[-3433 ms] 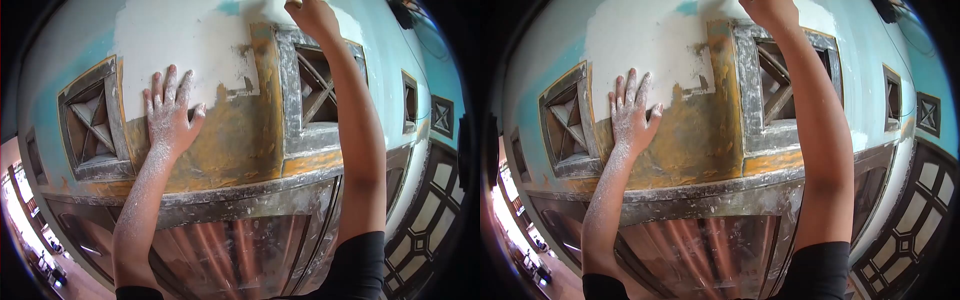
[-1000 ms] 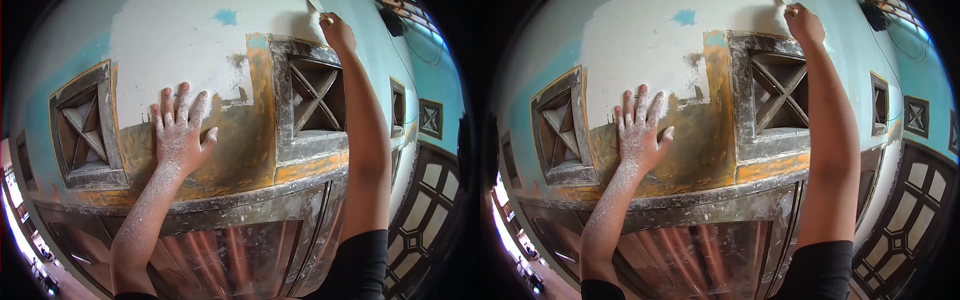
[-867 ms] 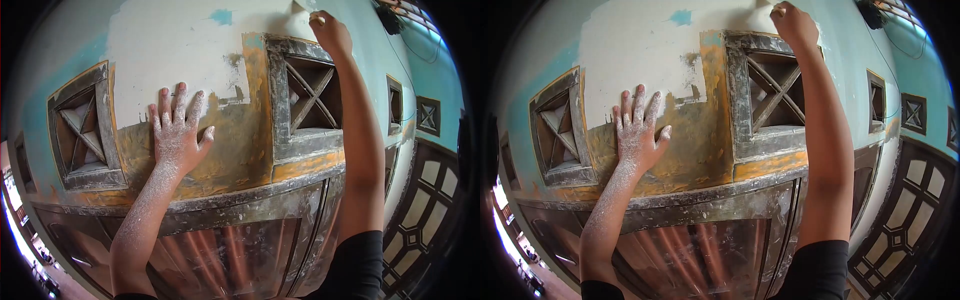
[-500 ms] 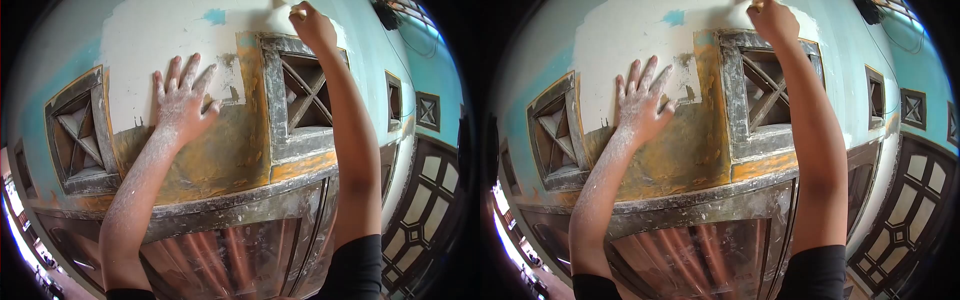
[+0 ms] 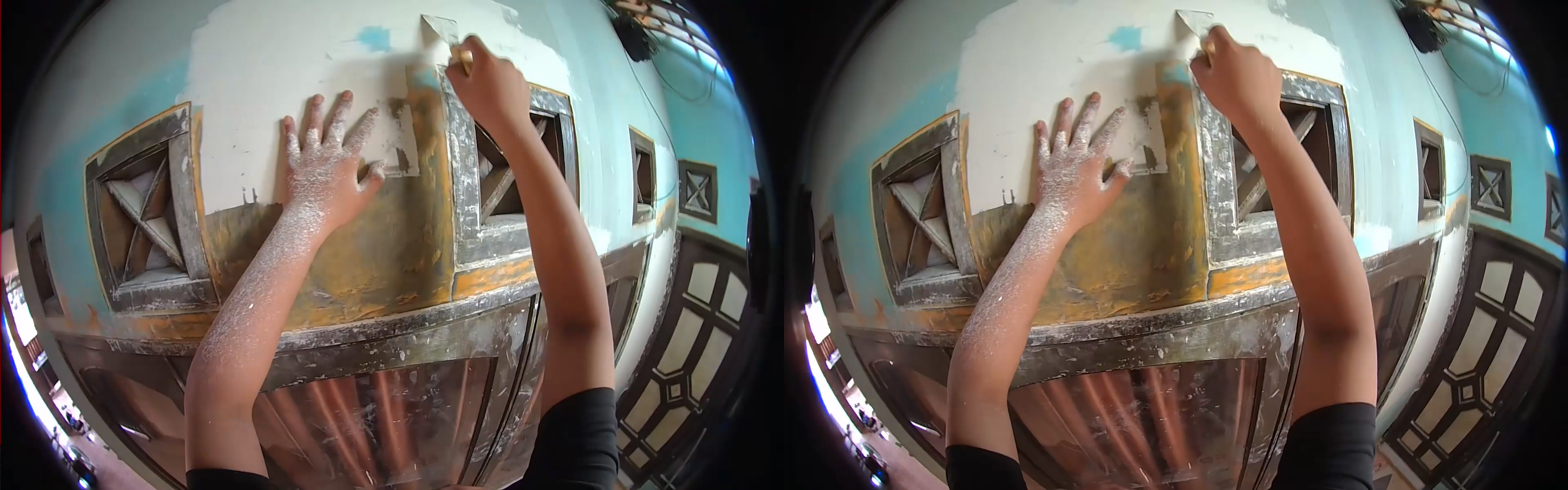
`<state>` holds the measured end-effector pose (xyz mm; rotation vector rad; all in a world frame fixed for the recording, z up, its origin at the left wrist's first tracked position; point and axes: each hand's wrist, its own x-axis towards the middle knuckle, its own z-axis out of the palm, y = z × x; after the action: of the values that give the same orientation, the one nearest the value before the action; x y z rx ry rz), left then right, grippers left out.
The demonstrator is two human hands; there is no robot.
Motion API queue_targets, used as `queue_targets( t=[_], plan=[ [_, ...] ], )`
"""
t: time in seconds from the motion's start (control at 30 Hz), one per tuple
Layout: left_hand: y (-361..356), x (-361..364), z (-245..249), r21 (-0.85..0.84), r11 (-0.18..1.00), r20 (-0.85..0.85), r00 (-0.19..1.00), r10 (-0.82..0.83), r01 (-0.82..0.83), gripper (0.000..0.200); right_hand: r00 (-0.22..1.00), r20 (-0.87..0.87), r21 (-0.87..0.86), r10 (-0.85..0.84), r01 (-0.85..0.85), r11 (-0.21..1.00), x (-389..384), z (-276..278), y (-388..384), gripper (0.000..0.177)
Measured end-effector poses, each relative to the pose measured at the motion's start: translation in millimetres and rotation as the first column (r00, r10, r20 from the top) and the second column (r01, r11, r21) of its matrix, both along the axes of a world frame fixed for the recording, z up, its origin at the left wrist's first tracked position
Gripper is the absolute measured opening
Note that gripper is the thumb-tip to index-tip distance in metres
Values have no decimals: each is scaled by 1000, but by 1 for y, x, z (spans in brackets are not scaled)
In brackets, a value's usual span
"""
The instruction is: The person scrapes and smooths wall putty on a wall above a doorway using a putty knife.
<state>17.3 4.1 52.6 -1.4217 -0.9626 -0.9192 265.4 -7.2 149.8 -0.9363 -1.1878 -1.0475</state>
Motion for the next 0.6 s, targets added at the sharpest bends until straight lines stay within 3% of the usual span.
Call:
queue_targets(
  t=[0.2, 0.33, 0.4, 0.47, 0.53, 0.6],
  plan=[
    [-4, 1, 2, -41, 999, -19, 1000, -8, 7, 78, 991, -83, 32, 107, -104, 994, 5, 60, 10, 34],
    [0, -3, 0, -39, 998, -27, 999, -42, 41, 77, 992, -51, 42, 117, -115, 992, 0, 15, 7, 32],
    [2, -3, 0, -30, 998, -23, 998, -55, 54, 76, 996, -62, -94, 67, -73, 993, -2, -30, 5, 32],
    [2, -4, -1, -21, 998, -21, 998, -59, 58, 76, 994, -51, -98, 93, -98, 990, -3, -50, 7, 32],
    [1, -1, 0, -14, 998, -14, 998, -64, 64, 75, 991, -60, -97, 123, -128, 987, -1, -47, 9, 33],
    [-1, 0, 0, -20, 998, -15, 998, -58, 58, 75, 991, -74, 1, 114, -114, 994, -1, -10, 12, 33]
  ],
)
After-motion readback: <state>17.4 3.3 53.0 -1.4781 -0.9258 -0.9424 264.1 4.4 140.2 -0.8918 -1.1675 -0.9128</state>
